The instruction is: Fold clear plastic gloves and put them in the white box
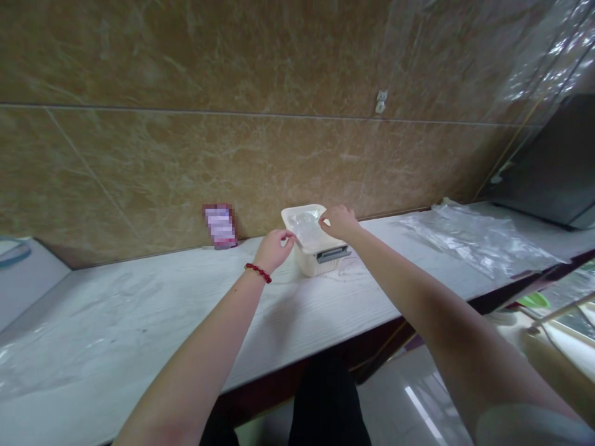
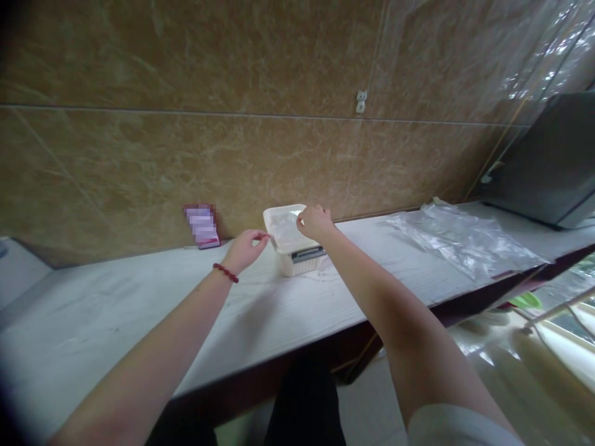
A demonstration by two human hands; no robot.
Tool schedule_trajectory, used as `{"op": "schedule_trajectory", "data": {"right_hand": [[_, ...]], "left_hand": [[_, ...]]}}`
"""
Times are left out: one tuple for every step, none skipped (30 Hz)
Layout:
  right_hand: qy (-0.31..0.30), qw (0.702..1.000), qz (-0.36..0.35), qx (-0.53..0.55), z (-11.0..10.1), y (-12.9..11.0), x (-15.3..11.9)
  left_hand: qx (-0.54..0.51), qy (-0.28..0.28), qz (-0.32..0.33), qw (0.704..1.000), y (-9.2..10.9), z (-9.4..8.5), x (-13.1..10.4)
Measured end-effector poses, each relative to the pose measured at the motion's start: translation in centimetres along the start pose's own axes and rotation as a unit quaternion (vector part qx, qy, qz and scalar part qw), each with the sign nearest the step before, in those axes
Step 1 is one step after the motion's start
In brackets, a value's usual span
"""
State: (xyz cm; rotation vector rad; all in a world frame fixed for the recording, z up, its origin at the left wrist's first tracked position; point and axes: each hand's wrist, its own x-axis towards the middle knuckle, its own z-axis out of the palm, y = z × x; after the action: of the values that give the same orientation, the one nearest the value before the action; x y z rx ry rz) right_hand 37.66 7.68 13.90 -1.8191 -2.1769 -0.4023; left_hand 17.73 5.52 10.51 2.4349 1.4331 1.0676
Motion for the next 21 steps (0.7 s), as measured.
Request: {"op": "schedule_trajectory", "data": {"right_hand": [[0.001, 1.0, -0.003, 0.006, -0.2, -0.7, -0.1], [0.001, 1.0, -0.007, 0.011, -0.4, -1.5, -0.2], [0.001, 1.0, -0.013, 0.015, -0.6, -2.2, -0.4], [0.0, 1.0, -0.02, 0.018, -0.8, -3.0, -0.5], [-0.001, 0.999, -0.029, 0.02, -1.0, -3.9, -0.6], [-0.001, 0.999, -0.038, 0.022, -1.2, -4.7, -0.8], [0.0, 0.999, -0.047, 0.024, -1.3, -5.6, -0.9], [0.003, 0.998, -0.057, 0.029, -1.4, -6.5, -1.1], [0.006, 0.997, -0.067, 0.035, -1.4, -7.4, -1.3], [0.009, 0.996, -0.078, 0.043, -1.3, -8.3, -1.5], [0.014, 0.994, -0.091, 0.052, -1.2, -9.2, -1.7], [0.018, 0.992, -0.105, 0.063, -0.9, -10.0, -1.9], [0.023, 0.99, -0.121, 0.074, -0.7, -10.9, -2.1], [0.026, 0.987, -0.135, 0.087, -0.3, -11.7, -2.3], [0.027, 0.983, -0.148, 0.101, 0.1, -12.5, -2.5], [0.026, 0.98, -0.159, 0.114, 0.5, -13.3, -2.7], [0.023, 0.977, -0.167, 0.127, 0.9, -14.1, -2.9], [0.018, 0.975, -0.174, 0.137, 1.4, -14.8, -3.1], [0.013, 0.973, -0.178, 0.145, 1.8, -15.6, -3.3], [0.008, 0.972, -0.178, 0.152, 2.3, -16.4, -3.5], [0.005, 0.971, -0.177, 0.159, 2.7, -17.1, -3.7]], "left_hand": [[-0.008, 0.002, -0.007, 1.0, -0.2, -0.2, -0.5], [-0.015, 0.003, -0.015, 1.0, -0.4, -0.3, -1.0], [-0.022, 0.004, -0.022, 1.0, -0.7, -0.5, -1.4], [-0.028, 0.003, -0.026, 0.999, -1.0, -0.7, -1.9], [-0.033, 0.003, -0.03, 0.999, -1.3, -0.9, -2.3], [-0.037, 0.002, -0.033, 0.999, -1.7, -1.2, -2.8], [-0.04, 0.0, -0.036, 0.999, -2.0, -1.5, -3.2], [-0.043, -0.003, -0.038, 0.998, -2.4, -1.8, -3.7], [-0.046, -0.006, -0.041, 0.998, -2.7, -2.1, -4.2], [-0.048, -0.01, -0.044, 0.998, -3.0, -2.3, -4.7], [-0.049, -0.014, -0.046, 0.998, -3.4, -2.6, -5.2], [-0.051, -0.018, -0.049, 0.997, -3.7, -2.8, -5.7], [-0.053, -0.02, -0.052, 0.997, -4.0, -3.0, -6.2], [-0.055, -0.02, -0.056, 0.997, -4.4, -3.2, -6.7], [-0.058, -0.02, -0.061, 0.996, -4.7, -3.4, -7.3], [-0.062, -0.02, -0.066, 0.996, -5.1, -3.6, -7.8], [-0.066, -0.019, -0.071, 0.995, -5.5, -3.7, -8.3], [-0.072, -0.02, -0.076, 0.994, -5.9, -3.9, -8.8], [-0.078, -0.02, -0.081, 0.993, -6.3, -4.0, -9.4], [-0.084, -0.021, -0.086, 0.993, -6.7, -4.1, -9.9], [-0.09, -0.02, -0.09, 0.992, -7.1, -4.3, -10.5]]}}
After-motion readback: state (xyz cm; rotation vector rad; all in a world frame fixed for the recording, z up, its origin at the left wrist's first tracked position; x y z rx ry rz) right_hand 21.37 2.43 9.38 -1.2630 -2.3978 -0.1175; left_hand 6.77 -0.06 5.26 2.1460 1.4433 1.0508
